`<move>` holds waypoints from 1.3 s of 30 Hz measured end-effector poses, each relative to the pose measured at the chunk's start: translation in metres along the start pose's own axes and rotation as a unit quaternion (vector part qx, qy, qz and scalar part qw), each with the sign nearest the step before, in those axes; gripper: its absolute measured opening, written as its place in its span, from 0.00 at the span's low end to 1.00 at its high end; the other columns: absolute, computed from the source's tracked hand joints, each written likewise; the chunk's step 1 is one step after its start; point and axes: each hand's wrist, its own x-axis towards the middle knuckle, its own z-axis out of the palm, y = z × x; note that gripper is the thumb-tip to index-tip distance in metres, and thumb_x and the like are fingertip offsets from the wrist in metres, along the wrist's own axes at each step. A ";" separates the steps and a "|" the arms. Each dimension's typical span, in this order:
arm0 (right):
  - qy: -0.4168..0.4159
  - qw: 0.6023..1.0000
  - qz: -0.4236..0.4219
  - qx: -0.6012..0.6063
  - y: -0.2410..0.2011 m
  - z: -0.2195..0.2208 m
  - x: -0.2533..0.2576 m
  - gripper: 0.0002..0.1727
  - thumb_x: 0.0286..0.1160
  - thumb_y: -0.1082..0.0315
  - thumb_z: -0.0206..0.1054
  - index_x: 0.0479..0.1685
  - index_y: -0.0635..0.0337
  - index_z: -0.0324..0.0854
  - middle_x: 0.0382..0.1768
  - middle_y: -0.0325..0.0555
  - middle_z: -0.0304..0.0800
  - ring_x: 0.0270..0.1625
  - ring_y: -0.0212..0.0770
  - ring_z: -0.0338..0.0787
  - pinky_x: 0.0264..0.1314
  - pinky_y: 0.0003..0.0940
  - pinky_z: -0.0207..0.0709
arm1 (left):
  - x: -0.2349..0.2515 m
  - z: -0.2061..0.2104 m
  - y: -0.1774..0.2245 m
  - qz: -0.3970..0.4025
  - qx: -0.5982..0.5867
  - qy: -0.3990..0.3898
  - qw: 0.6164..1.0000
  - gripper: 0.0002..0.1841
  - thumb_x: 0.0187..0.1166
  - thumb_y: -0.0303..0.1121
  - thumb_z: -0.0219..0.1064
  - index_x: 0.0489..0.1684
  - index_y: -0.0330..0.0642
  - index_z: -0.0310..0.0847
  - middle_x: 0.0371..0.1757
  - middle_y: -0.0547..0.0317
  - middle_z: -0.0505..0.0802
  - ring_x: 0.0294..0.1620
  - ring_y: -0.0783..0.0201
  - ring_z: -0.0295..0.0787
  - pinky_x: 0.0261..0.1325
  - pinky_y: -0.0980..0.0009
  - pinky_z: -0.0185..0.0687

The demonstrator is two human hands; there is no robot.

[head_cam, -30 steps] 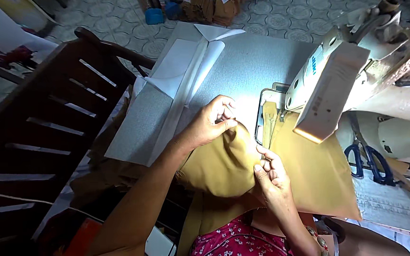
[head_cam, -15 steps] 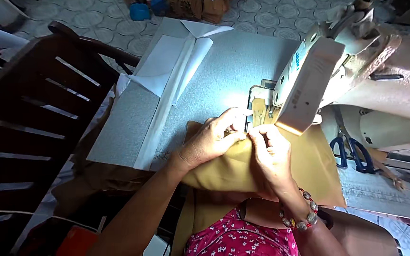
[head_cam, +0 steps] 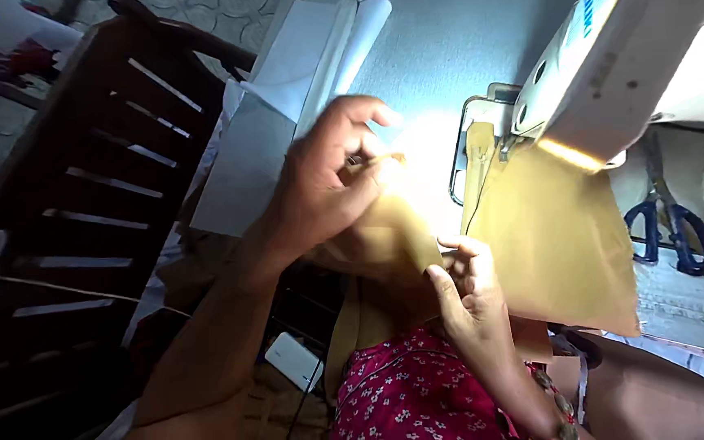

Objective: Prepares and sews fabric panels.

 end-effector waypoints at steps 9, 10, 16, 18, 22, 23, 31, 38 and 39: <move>0.045 0.997 -0.047 0.038 -0.013 -0.029 0.028 0.06 0.79 0.74 0.61 0.48 0.59 0.81 0.33 0.25 0.86 0.34 0.12 0.82 0.39 0.08 0.77 | -0.026 -0.027 -0.018 -0.072 -0.092 -0.091 0.989 0.10 0.81 0.24 0.62 0.47 0.42 0.92 0.46 0.71 0.94 0.51 0.80 0.89 0.59 0.81 0.84; 0.042 0.997 -0.054 0.030 -0.010 -0.029 0.029 0.06 0.77 0.73 0.64 0.47 0.59 0.82 0.35 0.26 0.88 0.36 0.13 0.84 0.40 0.08 0.79 | -0.028 -0.024 -0.019 -0.082 -0.090 -0.093 0.988 0.11 0.80 0.22 0.61 0.47 0.39 0.92 0.47 0.69 0.94 0.52 0.79 0.89 0.60 0.82 0.84; 0.057 0.994 -0.095 -0.006 0.003 -0.023 0.031 0.13 0.70 0.67 0.74 0.49 0.65 0.88 0.46 0.36 0.95 0.48 0.19 0.91 0.53 0.15 0.84 | -0.029 -0.006 -0.019 -0.121 -0.104 -0.013 0.987 0.06 0.72 0.20 0.71 0.41 0.35 0.93 0.41 0.69 0.94 0.44 0.80 0.90 0.51 0.85 0.87; 0.062 0.992 -0.105 -0.025 0.004 -0.022 0.031 0.15 0.69 0.65 0.75 0.49 0.66 0.89 0.47 0.39 0.95 0.48 0.19 0.90 0.53 0.14 0.83 | -0.028 -0.004 -0.023 -0.105 -0.087 -0.013 0.991 0.07 0.70 0.20 0.73 0.43 0.32 0.93 0.40 0.67 0.93 0.45 0.81 0.90 0.53 0.86 0.86; 0.073 0.989 -0.107 -0.065 0.007 -0.021 0.030 0.15 0.68 0.64 0.76 0.48 0.66 0.91 0.46 0.41 0.96 0.48 0.20 0.91 0.54 0.13 0.82 | -0.029 -0.004 -0.029 -0.064 -0.050 -0.022 0.996 0.09 0.68 0.20 0.74 0.45 0.28 0.92 0.39 0.62 0.92 0.45 0.80 0.88 0.53 0.87 0.83; 0.075 0.989 -0.106 -0.070 0.008 -0.021 0.029 0.15 0.68 0.64 0.76 0.48 0.66 0.91 0.45 0.41 0.96 0.48 0.20 0.91 0.54 0.14 0.82 | -0.029 -0.004 -0.030 -0.055 -0.035 -0.028 0.997 0.10 0.69 0.21 0.75 0.46 0.28 0.92 0.40 0.60 0.92 0.45 0.80 0.88 0.54 0.88 0.82; 0.074 0.988 -0.100 -0.087 0.010 -0.023 0.029 0.13 0.68 0.65 0.74 0.47 0.64 0.92 0.43 0.40 0.97 0.49 0.20 0.91 0.56 0.14 0.81 | -0.034 -0.002 -0.037 0.030 0.084 -0.022 0.996 0.07 0.72 0.26 0.74 0.41 0.32 0.96 0.35 0.54 0.91 0.43 0.73 0.84 0.52 0.84 0.75; 0.076 0.974 -0.161 -0.137 0.009 -0.019 0.027 0.09 0.74 0.67 0.71 0.38 0.63 0.95 0.25 0.39 0.86 0.30 0.21 0.78 0.36 0.12 0.69 | -0.045 -0.011 -0.032 -0.028 0.001 -0.019 0.999 0.04 0.75 0.34 0.74 0.34 0.45 0.93 0.52 0.64 0.89 0.70 0.67 0.80 0.76 0.72 0.73; 0.067 0.972 -0.172 -0.145 0.007 -0.015 0.025 0.10 0.76 0.67 0.70 0.38 0.63 0.94 0.26 0.40 0.87 0.31 0.24 0.80 0.37 0.14 0.73 | -0.050 -0.014 -0.031 -0.049 -0.027 -0.017 0.998 0.05 0.78 0.37 0.71 0.36 0.48 0.91 0.59 0.66 0.89 0.78 0.64 0.77 0.83 0.65 0.71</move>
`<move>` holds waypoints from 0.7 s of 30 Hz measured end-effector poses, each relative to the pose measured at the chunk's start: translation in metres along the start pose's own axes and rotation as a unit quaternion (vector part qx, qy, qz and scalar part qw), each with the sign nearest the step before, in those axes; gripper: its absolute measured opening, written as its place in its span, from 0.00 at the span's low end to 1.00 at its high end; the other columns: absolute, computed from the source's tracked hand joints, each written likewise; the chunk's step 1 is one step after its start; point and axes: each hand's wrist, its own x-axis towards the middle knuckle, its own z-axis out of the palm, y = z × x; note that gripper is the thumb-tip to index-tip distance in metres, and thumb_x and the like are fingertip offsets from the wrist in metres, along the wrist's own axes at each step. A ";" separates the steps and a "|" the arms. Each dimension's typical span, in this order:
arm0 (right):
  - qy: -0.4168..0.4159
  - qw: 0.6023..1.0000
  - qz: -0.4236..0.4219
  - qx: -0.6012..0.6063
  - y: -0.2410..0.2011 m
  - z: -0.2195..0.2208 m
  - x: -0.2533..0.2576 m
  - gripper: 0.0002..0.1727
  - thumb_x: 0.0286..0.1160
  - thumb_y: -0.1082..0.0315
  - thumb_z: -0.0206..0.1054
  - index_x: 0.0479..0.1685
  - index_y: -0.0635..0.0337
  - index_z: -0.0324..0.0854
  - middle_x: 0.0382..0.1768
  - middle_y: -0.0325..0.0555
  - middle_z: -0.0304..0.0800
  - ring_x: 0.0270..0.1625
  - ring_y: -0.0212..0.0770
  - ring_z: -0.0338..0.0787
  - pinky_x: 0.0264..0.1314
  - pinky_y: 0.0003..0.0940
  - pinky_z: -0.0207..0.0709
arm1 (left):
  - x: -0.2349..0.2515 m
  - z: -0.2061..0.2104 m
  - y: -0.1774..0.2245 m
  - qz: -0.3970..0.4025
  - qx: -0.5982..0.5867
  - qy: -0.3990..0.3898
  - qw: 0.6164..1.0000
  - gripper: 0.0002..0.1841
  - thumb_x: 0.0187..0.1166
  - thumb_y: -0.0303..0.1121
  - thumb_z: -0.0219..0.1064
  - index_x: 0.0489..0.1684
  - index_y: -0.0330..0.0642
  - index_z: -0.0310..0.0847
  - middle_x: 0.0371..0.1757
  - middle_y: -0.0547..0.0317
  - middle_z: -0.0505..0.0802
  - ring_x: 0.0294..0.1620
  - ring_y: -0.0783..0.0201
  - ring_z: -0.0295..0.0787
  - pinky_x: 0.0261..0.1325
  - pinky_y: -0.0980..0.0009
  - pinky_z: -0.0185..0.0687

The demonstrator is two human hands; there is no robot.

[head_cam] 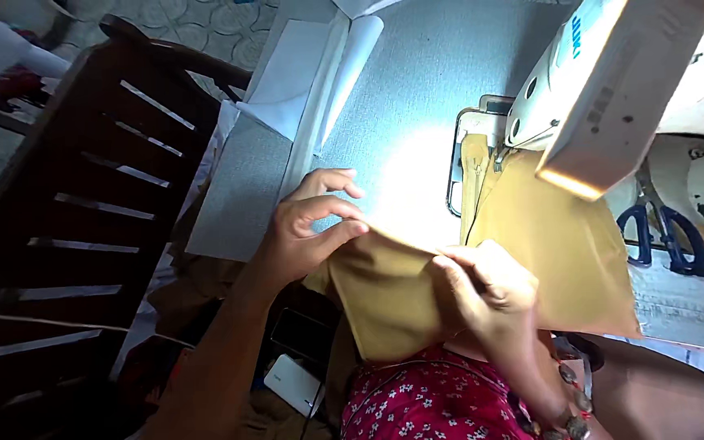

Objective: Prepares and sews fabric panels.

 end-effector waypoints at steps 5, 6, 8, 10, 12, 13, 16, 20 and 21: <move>-0.044 0.997 -0.050 0.027 -0.034 0.027 0.002 0.10 0.79 0.66 0.66 0.37 0.61 0.91 0.23 0.43 0.85 0.26 0.36 0.84 0.28 0.28 0.77 | -0.025 -0.007 0.013 -0.052 0.028 0.117 0.991 0.07 0.90 0.44 0.58 0.52 0.63 0.84 0.45 0.85 0.90 0.44 0.84 0.88 0.52 0.80 0.86; -0.045 0.995 -0.046 0.076 -0.040 0.031 0.006 0.10 0.79 0.68 0.65 0.37 0.64 0.90 0.23 0.44 0.84 0.25 0.35 0.83 0.27 0.26 0.75 | -0.022 -0.010 0.018 -0.025 0.094 0.141 0.985 0.07 0.90 0.41 0.58 0.53 0.58 0.83 0.45 0.84 0.89 0.44 0.88 0.85 0.51 0.86 0.81; -0.063 0.975 0.011 0.214 -0.049 0.030 0.011 0.11 0.81 0.72 0.63 0.37 0.70 0.87 0.27 0.46 0.86 0.30 0.29 0.84 0.33 0.20 0.78 | -0.003 -0.016 0.029 0.036 0.224 0.163 0.960 0.10 0.88 0.36 0.62 0.52 0.41 0.84 0.47 0.67 0.90 0.49 0.81 0.85 0.56 0.80 0.80; -0.076 0.931 0.128 0.334 -0.051 0.018 0.015 0.10 0.82 0.74 0.60 0.36 0.72 0.84 0.29 0.41 0.86 0.32 0.19 0.83 0.38 0.13 0.78 | 0.032 -0.008 0.043 0.086 0.305 0.125 0.940 0.12 0.86 0.34 0.64 0.51 0.32 0.88 0.48 0.47 0.91 0.52 0.62 0.87 0.58 0.67 0.80; -0.066 0.910 0.233 0.337 -0.037 0.004 0.018 0.10 0.81 0.74 0.60 0.32 0.66 0.84 0.25 0.31 0.82 0.28 0.13 0.78 0.34 0.09 0.73 | 0.077 0.023 0.046 0.120 0.330 0.050 0.935 0.10 0.82 0.30 0.63 0.45 0.32 0.88 0.49 0.40 0.91 0.53 0.50 0.88 0.57 0.57 0.79; -0.066 0.904 0.277 0.320 -0.026 -0.004 0.019 0.10 0.81 0.74 0.59 0.32 0.63 0.84 0.24 0.28 0.80 0.27 0.13 0.77 0.32 0.10 0.72 | 0.095 0.042 0.034 0.114 0.324 0.005 0.939 0.10 0.81 0.35 0.63 0.44 0.39 0.88 0.48 0.45 0.92 0.52 0.52 0.89 0.53 0.57 0.80; -0.060 0.857 0.406 0.312 0.006 -0.020 0.023 0.11 0.84 0.74 0.58 0.33 0.59 0.83 0.21 0.28 0.79 0.23 0.18 0.76 0.27 0.14 0.70 | 0.120 0.095 -0.033 0.146 0.197 -0.109 0.963 0.11 0.80 0.35 0.66 0.38 0.44 0.96 0.43 0.52 0.91 0.48 0.53 0.86 0.51 0.57 0.79; -0.078 0.810 0.496 0.303 0.023 -0.028 0.036 0.11 0.86 0.73 0.60 0.32 0.61 0.83 0.21 0.35 0.79 0.22 0.23 0.77 0.27 0.17 0.71 | 0.123 0.114 -0.057 0.104 0.156 -0.143 0.972 0.09 0.78 0.35 0.70 0.41 0.45 0.97 0.42 0.52 0.91 0.48 0.54 0.86 0.53 0.58 0.80; -0.089 0.809 0.501 0.295 0.027 -0.029 0.039 0.11 0.86 0.73 0.60 0.32 0.62 0.83 0.20 0.34 0.78 0.21 0.23 0.75 0.26 0.16 0.69 | 0.124 0.114 -0.060 0.100 0.154 -0.138 0.973 0.09 0.78 0.35 0.70 0.40 0.44 0.96 0.42 0.52 0.91 0.47 0.54 0.86 0.52 0.58 0.80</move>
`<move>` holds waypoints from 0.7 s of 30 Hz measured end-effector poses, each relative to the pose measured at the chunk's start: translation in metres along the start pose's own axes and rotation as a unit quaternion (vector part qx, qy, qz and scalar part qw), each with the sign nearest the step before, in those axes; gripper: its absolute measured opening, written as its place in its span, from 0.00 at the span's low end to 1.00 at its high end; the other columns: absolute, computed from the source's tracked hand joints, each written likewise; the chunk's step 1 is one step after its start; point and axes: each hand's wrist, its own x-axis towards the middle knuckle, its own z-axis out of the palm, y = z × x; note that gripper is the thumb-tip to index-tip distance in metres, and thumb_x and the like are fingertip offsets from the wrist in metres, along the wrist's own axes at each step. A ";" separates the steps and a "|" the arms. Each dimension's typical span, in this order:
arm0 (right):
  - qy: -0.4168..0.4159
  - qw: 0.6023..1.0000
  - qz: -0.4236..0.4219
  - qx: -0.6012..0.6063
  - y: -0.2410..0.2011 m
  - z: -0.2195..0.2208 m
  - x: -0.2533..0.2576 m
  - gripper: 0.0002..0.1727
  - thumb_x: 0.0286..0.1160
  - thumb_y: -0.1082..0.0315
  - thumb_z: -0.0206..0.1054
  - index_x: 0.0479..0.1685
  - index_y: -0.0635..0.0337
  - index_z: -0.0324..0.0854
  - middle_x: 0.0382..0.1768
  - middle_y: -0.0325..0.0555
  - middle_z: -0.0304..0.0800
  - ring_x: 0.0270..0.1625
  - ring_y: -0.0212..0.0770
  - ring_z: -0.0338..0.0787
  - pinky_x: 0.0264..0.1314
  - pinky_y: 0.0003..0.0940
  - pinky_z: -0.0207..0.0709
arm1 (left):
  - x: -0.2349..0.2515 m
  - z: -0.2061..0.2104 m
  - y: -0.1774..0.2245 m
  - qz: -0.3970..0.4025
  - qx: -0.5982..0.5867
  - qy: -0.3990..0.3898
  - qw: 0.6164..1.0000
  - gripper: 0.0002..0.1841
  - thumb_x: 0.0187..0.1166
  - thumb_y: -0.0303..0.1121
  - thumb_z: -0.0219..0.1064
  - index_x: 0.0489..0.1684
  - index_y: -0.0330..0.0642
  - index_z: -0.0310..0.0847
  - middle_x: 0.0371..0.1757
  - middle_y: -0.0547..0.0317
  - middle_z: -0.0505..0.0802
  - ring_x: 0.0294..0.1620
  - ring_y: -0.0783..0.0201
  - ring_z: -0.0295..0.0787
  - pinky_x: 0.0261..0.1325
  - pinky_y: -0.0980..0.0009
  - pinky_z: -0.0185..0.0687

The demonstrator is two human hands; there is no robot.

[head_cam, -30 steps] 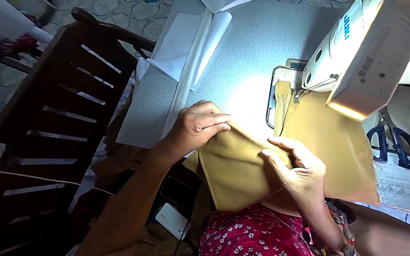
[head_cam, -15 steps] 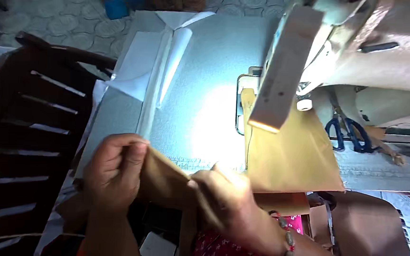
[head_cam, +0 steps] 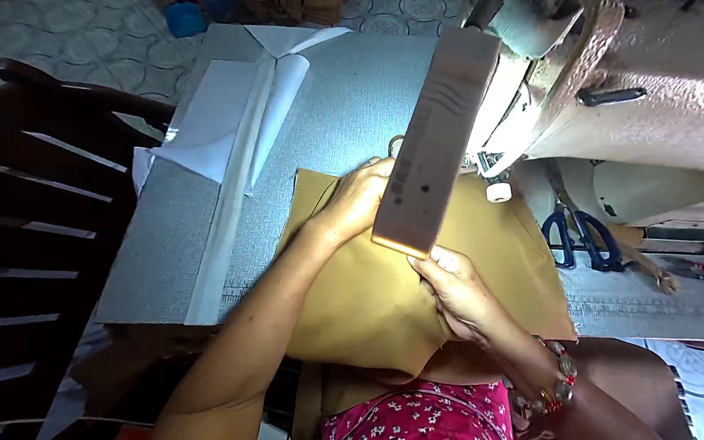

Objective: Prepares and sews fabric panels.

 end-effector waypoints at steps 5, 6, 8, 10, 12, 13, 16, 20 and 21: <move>-0.027 0.998 0.013 -0.052 -0.001 -0.009 0.016 0.12 0.85 0.72 0.63 0.30 0.61 0.82 0.18 0.33 0.74 0.17 0.22 0.68 0.20 0.15 0.60 | 0.003 0.004 -0.013 -0.006 -0.016 0.006 1.000 0.08 0.76 0.35 0.72 0.40 0.43 0.96 0.44 0.52 0.93 0.51 0.56 0.87 0.59 0.60 0.79; -0.029 0.998 0.009 -0.057 0.000 -0.009 0.017 0.12 0.85 0.72 0.63 0.29 0.61 0.82 0.17 0.33 0.73 0.16 0.22 0.67 0.19 0.15 0.59 | 0.002 0.006 -0.018 -0.007 -0.020 0.002 1.000 0.08 0.76 0.35 0.72 0.41 0.44 0.96 0.45 0.53 0.93 0.53 0.57 0.87 0.61 0.60 0.80; -0.029 0.998 0.002 -0.064 0.001 -0.009 0.017 0.13 0.85 0.72 0.63 0.28 0.61 0.81 0.17 0.33 0.73 0.16 0.22 0.67 0.20 0.15 0.59 | -0.001 0.009 -0.027 -0.007 -0.033 -0.004 0.999 0.08 0.77 0.37 0.72 0.41 0.45 0.96 0.46 0.55 0.92 0.54 0.60 0.87 0.63 0.62 0.80; -0.027 0.997 0.001 -0.067 0.002 -0.009 0.016 0.12 0.85 0.72 0.63 0.29 0.61 0.82 0.17 0.33 0.74 0.16 0.22 0.67 0.20 0.15 0.59 | -0.002 0.009 -0.028 -0.012 -0.035 -0.009 0.999 0.08 0.78 0.37 0.72 0.41 0.46 0.96 0.47 0.56 0.92 0.55 0.61 0.87 0.65 0.62 0.80; -0.029 0.997 -0.001 -0.070 0.002 -0.009 0.016 0.11 0.85 0.72 0.63 0.30 0.61 0.82 0.17 0.33 0.74 0.17 0.22 0.67 0.20 0.15 0.59 | 0.000 0.007 -0.021 -0.036 0.008 -0.007 0.999 0.11 0.75 0.41 0.74 0.45 0.47 0.95 0.50 0.53 0.92 0.59 0.53 0.85 0.67 0.54 0.76; -0.028 0.997 0.000 -0.070 0.002 -0.009 0.016 0.11 0.85 0.71 0.62 0.31 0.61 0.83 0.18 0.33 0.75 0.17 0.22 0.68 0.21 0.16 0.60 | 0.002 0.005 -0.014 -0.050 0.039 -0.005 0.998 0.15 0.74 0.43 0.75 0.50 0.44 0.92 0.51 0.47 0.90 0.60 0.46 0.83 0.65 0.48 0.71; -0.025 0.998 -0.001 -0.064 0.002 -0.009 0.016 0.11 0.85 0.72 0.62 0.31 0.60 0.83 0.18 0.33 0.75 0.17 0.22 0.69 0.21 0.15 0.61 | 0.003 0.005 0.001 -0.045 0.126 0.013 0.991 0.19 0.74 0.44 0.74 0.52 0.37 0.86 0.52 0.38 0.88 0.58 0.37 0.82 0.60 0.43 0.69; -0.020 0.999 -0.004 -0.050 0.002 -0.010 0.013 0.09 0.83 0.74 0.63 0.32 0.61 0.83 0.19 0.33 0.78 0.21 0.23 0.75 0.26 0.16 0.68 | -0.007 0.016 0.018 -0.029 0.098 0.036 0.994 0.06 0.79 0.29 0.68 0.36 0.36 0.87 0.37 0.47 0.92 0.44 0.47 0.91 0.53 0.53 0.83; -0.020 0.998 -0.003 -0.052 0.001 -0.010 0.013 0.08 0.83 0.74 0.63 0.33 0.61 0.83 0.20 0.34 0.79 0.22 0.23 0.76 0.27 0.16 0.70 | -0.007 0.016 0.025 -0.044 0.093 0.040 0.994 0.06 0.80 0.26 0.67 0.35 0.35 0.88 0.37 0.47 0.93 0.43 0.48 0.92 0.54 0.54 0.85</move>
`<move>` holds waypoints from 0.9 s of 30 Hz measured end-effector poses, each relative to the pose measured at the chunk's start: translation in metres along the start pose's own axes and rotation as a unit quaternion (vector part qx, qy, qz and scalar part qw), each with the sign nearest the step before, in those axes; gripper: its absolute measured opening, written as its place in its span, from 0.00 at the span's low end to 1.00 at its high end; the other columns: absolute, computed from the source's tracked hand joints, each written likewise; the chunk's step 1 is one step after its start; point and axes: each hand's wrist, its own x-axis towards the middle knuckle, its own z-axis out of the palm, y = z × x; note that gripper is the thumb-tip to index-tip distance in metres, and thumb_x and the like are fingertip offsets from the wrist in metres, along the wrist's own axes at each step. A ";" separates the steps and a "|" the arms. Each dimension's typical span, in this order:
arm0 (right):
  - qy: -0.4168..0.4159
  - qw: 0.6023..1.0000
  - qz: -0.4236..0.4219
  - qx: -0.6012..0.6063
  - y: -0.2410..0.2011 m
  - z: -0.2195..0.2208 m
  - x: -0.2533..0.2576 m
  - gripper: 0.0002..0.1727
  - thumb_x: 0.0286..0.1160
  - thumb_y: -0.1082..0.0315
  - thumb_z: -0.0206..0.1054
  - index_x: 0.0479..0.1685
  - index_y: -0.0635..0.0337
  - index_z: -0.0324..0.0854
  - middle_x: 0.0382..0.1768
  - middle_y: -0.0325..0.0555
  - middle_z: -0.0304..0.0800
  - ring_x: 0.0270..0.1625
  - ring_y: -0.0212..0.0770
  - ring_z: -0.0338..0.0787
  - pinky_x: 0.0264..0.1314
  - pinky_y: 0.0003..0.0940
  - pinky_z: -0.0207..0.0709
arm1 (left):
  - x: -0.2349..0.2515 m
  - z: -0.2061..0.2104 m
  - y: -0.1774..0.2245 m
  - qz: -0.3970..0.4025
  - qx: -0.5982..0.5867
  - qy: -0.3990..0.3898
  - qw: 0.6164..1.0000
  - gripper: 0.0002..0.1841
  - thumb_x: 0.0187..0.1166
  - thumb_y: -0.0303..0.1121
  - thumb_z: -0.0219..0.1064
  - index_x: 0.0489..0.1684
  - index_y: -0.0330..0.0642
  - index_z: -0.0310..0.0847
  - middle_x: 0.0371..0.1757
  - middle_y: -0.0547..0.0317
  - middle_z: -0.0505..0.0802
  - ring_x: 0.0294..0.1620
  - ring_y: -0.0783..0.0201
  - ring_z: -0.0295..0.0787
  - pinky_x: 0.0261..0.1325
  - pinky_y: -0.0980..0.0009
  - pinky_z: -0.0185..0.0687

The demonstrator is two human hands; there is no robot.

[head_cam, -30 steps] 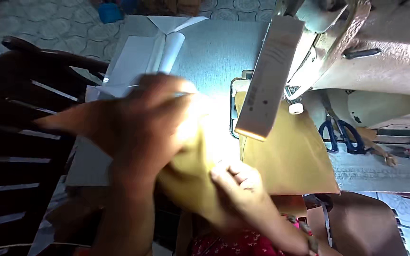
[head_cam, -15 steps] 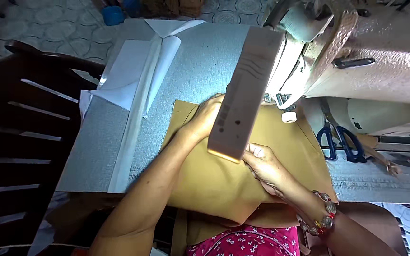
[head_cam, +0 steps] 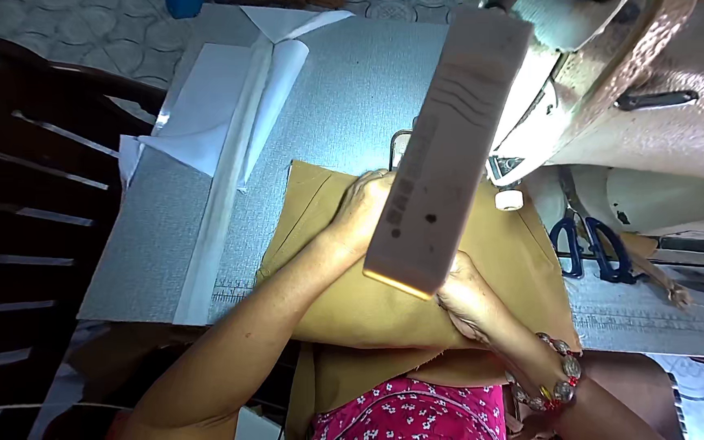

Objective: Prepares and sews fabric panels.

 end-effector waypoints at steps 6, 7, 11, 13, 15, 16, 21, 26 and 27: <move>0.002 1.000 0.004 -0.010 -0.001 -0.002 -0.004 0.06 0.82 0.76 0.63 0.36 0.63 0.83 0.22 0.34 0.79 0.24 0.22 0.76 0.30 0.15 0.70 | -0.021 -0.008 0.023 -0.084 -0.016 -0.061 0.995 0.17 0.84 0.37 0.63 0.59 0.38 0.92 0.67 0.49 0.91 0.74 0.43 0.82 0.75 0.42 0.71; 0.000 1.000 0.003 -0.014 -0.001 -0.002 -0.003 0.06 0.82 0.75 0.63 0.36 0.62 0.83 0.22 0.33 0.79 0.24 0.21 0.77 0.29 0.15 0.70 | -0.025 -0.007 0.025 -0.101 -0.020 -0.067 0.992 0.18 0.84 0.39 0.63 0.63 0.40 0.90 0.72 0.50 0.89 0.79 0.42 0.78 0.81 0.40 0.65; -0.007 1.000 -0.006 -0.024 0.001 -0.002 -0.002 0.06 0.82 0.75 0.63 0.38 0.63 0.84 0.24 0.34 0.82 0.28 0.22 0.80 0.33 0.17 0.74 | -0.030 0.000 0.025 -0.131 -0.036 -0.035 0.990 0.19 0.84 0.42 0.63 0.66 0.45 0.90 0.75 0.52 0.87 0.84 0.40 0.72 0.85 0.36 0.55; -0.012 0.999 -0.010 -0.027 0.002 -0.003 -0.002 0.06 0.83 0.75 0.62 0.40 0.63 0.84 0.26 0.35 0.83 0.30 0.23 0.82 0.36 0.18 0.76 | -0.029 0.002 0.024 -0.130 -0.035 -0.030 0.990 0.19 0.84 0.42 0.63 0.66 0.46 0.90 0.75 0.53 0.88 0.84 0.40 0.73 0.85 0.36 0.56; -0.013 0.999 -0.021 -0.037 0.004 -0.004 -0.002 0.06 0.83 0.74 0.62 0.40 0.64 0.84 0.26 0.35 0.83 0.30 0.23 0.82 0.37 0.19 0.76 | -0.029 0.003 0.022 -0.126 -0.029 -0.028 0.991 0.19 0.85 0.42 0.62 0.65 0.46 0.90 0.75 0.53 0.88 0.84 0.40 0.72 0.85 0.36 0.56; -0.013 0.999 -0.026 -0.040 0.004 -0.003 -0.002 0.06 0.83 0.74 0.62 0.41 0.64 0.84 0.26 0.34 0.83 0.30 0.23 0.82 0.37 0.19 0.77 | -0.029 0.004 0.021 -0.125 -0.026 -0.028 0.991 0.19 0.85 0.42 0.62 0.65 0.45 0.90 0.75 0.54 0.87 0.84 0.40 0.72 0.85 0.36 0.56; -0.026 0.997 -0.051 -0.052 0.008 -0.006 -0.002 0.06 0.82 0.73 0.63 0.41 0.62 0.85 0.27 0.33 0.84 0.31 0.22 0.82 0.38 0.18 0.77 | -0.031 0.006 0.020 -0.114 -0.024 -0.019 0.993 0.19 0.84 0.41 0.63 0.65 0.43 0.90 0.75 0.54 0.88 0.84 0.41 0.73 0.85 0.36 0.56; 0.130 0.861 -0.312 -0.379 0.003 -0.022 -0.004 0.14 0.81 0.62 0.61 0.37 0.56 0.92 0.25 0.35 0.88 0.28 0.26 0.84 0.32 0.25 0.76 | -0.034 0.004 0.018 -0.115 -0.025 -0.045 0.992 0.24 0.83 0.45 0.61 0.73 0.43 0.85 0.79 0.55 0.84 0.88 0.41 0.67 0.86 0.33 0.52; 0.175 0.805 -0.364 -0.434 0.005 -0.029 0.002 0.14 0.81 0.63 0.61 0.38 0.57 0.92 0.31 0.41 0.90 0.34 0.35 0.88 0.37 0.33 0.80 | -0.036 0.005 0.016 -0.117 -0.024 -0.054 0.991 0.26 0.84 0.47 0.59 0.75 0.44 0.83 0.81 0.56 0.83 0.89 0.42 0.65 0.88 0.34 0.50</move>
